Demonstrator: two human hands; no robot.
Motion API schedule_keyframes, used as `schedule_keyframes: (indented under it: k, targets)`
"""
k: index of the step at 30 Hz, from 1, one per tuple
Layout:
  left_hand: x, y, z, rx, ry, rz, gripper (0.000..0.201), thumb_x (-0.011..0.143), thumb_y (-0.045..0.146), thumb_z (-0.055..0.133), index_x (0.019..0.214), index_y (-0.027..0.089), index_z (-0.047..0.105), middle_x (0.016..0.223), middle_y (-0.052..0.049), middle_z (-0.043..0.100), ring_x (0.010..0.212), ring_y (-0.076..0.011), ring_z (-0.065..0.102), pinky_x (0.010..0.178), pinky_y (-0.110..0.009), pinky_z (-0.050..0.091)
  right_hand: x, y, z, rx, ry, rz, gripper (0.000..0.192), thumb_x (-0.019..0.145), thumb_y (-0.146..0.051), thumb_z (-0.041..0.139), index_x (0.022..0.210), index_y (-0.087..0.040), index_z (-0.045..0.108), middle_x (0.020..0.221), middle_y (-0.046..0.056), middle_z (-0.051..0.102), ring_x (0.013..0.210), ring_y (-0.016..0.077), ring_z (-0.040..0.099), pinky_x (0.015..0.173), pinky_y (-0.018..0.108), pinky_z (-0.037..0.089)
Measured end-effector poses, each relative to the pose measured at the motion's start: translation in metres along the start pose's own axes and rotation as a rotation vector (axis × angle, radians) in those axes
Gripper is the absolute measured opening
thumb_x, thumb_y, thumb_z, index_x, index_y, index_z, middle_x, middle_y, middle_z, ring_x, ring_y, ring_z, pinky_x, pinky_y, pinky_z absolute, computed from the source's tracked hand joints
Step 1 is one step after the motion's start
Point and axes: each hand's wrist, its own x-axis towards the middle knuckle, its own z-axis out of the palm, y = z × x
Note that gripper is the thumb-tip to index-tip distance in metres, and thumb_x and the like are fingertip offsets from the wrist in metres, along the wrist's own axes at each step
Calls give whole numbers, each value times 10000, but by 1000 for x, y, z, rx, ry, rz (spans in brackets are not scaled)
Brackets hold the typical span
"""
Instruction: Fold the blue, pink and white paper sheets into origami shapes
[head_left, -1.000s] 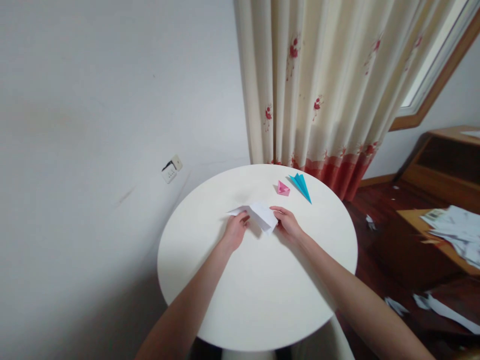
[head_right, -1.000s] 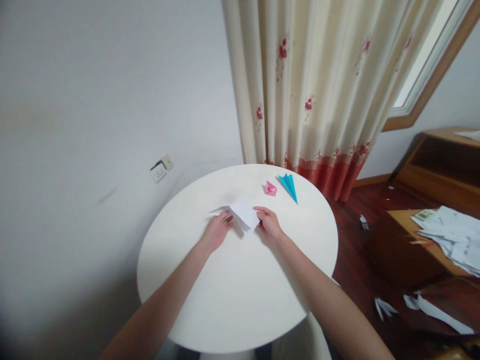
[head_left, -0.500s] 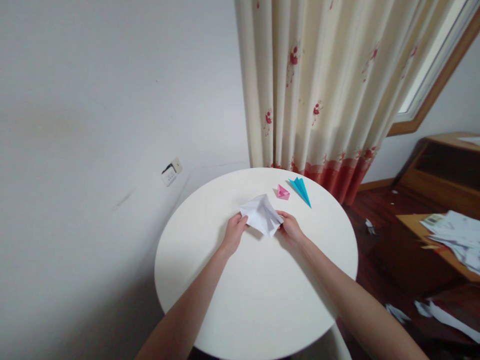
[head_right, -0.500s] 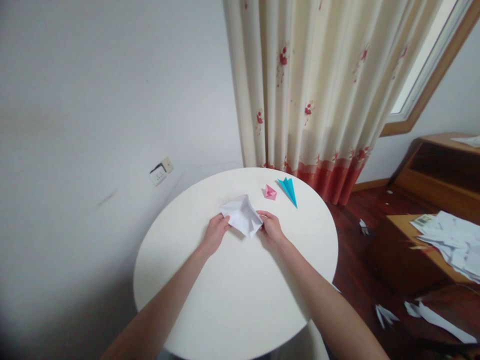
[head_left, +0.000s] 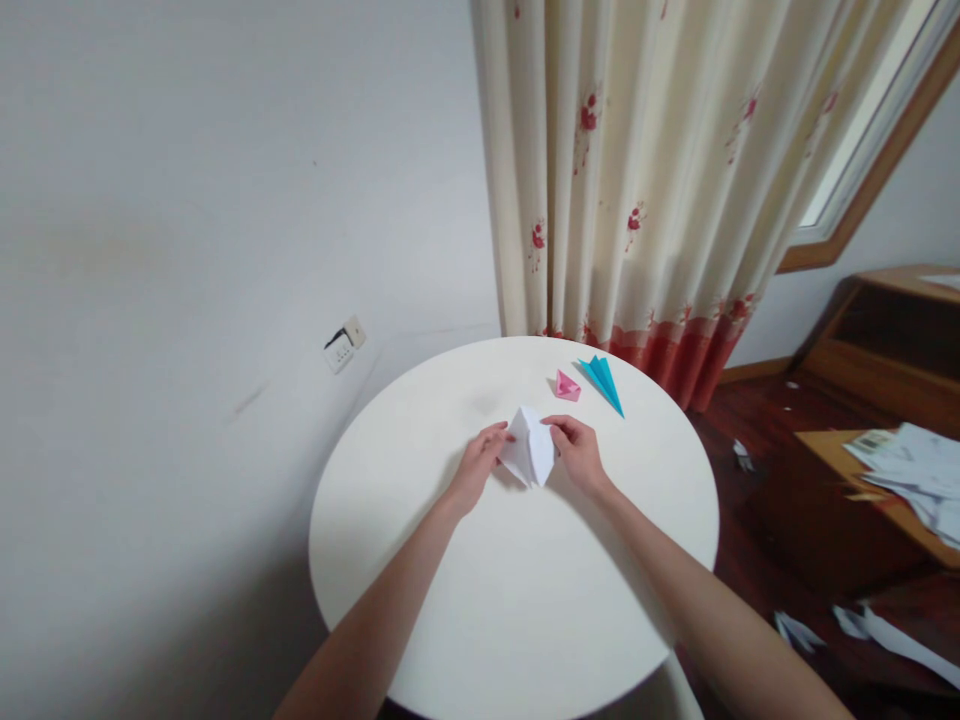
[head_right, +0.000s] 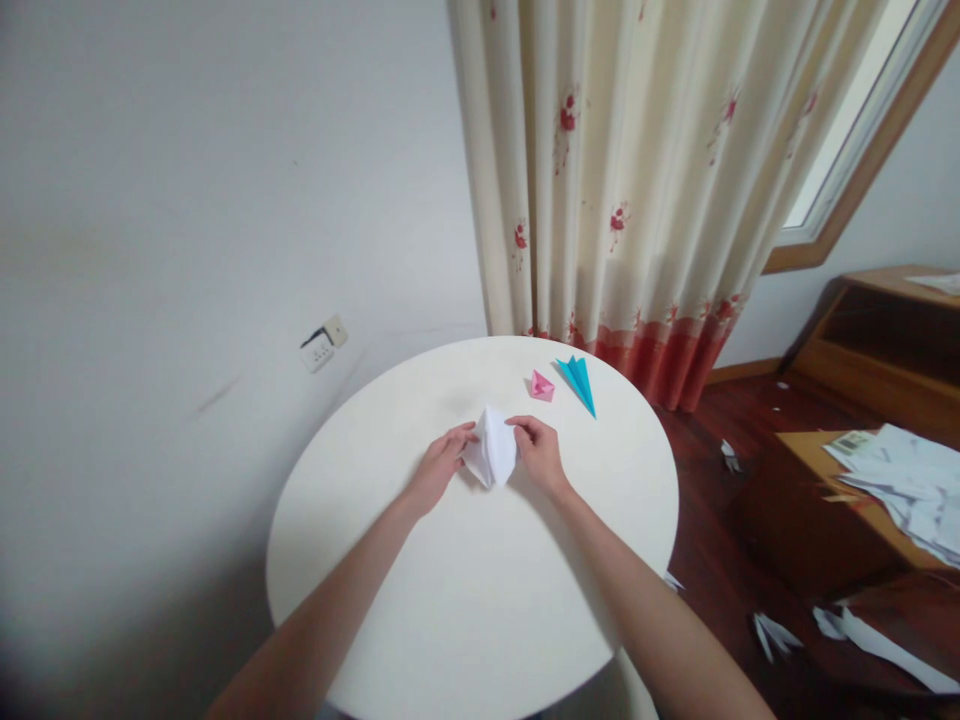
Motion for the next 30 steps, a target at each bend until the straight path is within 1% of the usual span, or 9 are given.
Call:
schedule_keyframes:
  k: [4, 9, 12, 16, 18, 21, 23, 28, 30]
  targets:
    - [4, -4, -5, 45, 23, -61, 596, 795, 723, 660, 941, 148, 727, 972, -97, 721, 899, -225, 640, 770, -306, 493, -6, -7, 0, -136, -68, -144, 178, 799, -277, 639, 878, -262, 797, 846, 31, 709, 732, 204, 554, 699, 324, 419]
    - [0, 6, -6, 115, -84, -86, 421, 775, 524, 766, 974, 157, 708, 929, -58, 720, 830, -199, 644, 750, -286, 477, -12, -11, 1, -220, -210, -248, 209, 823, -224, 649, 932, -304, 808, 835, 35, 671, 745, 211, 546, 738, 340, 419]
    - [-2, 10, -3, 110, -47, -64, 384, 710, 373, 822, 990, 157, 673, 902, -48, 721, 804, -189, 658, 732, -275, 475, -12, -10, 0, -220, -191, -215, 208, 822, -235, 655, 946, -296, 810, 852, 31, 695, 739, 205, 551, 717, 330, 415]
    - [-3, 12, -4, 42, -30, -46, 664, 760, 385, 807, 1333, 222, 515, 871, -18, 717, 735, -182, 683, 662, -260, 476, -5, -3, -2, -198, -148, -109, 211, 806, -267, 643, 936, -266, 809, 901, 24, 755, 742, 203, 582, 676, 312, 416]
    - [-2, 13, -7, 73, -49, -26, 661, 770, 406, 811, 1342, 227, 532, 854, -17, 715, 724, -182, 684, 653, -254, 472, -1, 0, -2, -194, -129, -74, 183, 787, -286, 654, 877, -250, 810, 847, 21, 760, 690, 193, 567, 649, 307, 410]
    - [0, 16, -14, 160, -103, 3, 436, 781, 465, 799, 1090, 167, 720, 944, -84, 742, 819, -210, 692, 730, -281, 494, 1, 1, -4, -155, -116, -30, 166, 768, -309, 681, 832, -232, 813, 806, 33, 761, 657, 186, 561, 633, 306, 410]
    - [1, 18, -20, 198, -142, 23, 446, 777, 486, 805, 1078, 159, 763, 1091, -121, 742, 955, -249, 684, 819, -309, 501, 1, -1, -6, -69, -167, 1, 203, 777, -307, 685, 906, -230, 821, 865, 40, 768, 707, 192, 588, 668, 310, 434]
    - [0, 24, -30, 264, -252, 41, 940, 537, 466, 970, 1374, 195, 638, 1387, -134, 608, 1127, -294, 618, 885, -321, 497, -2, -9, -15, 162, -410, 10, 414, 764, -242, 690, 1169, -252, 773, 1047, 39, 737, 875, 208, 617, 773, 324, 485]
    - [0, 25, -32, 272, -273, 42, 1002, 517, 498, 973, 1401, 190, 614, 1406, -143, 582, 1160, -301, 600, 915, -331, 491, -3, -13, -17, 146, -454, -8, 430, 775, -247, 705, 1202, -255, 759, 1068, 44, 716, 909, 208, 611, 778, 322, 491]
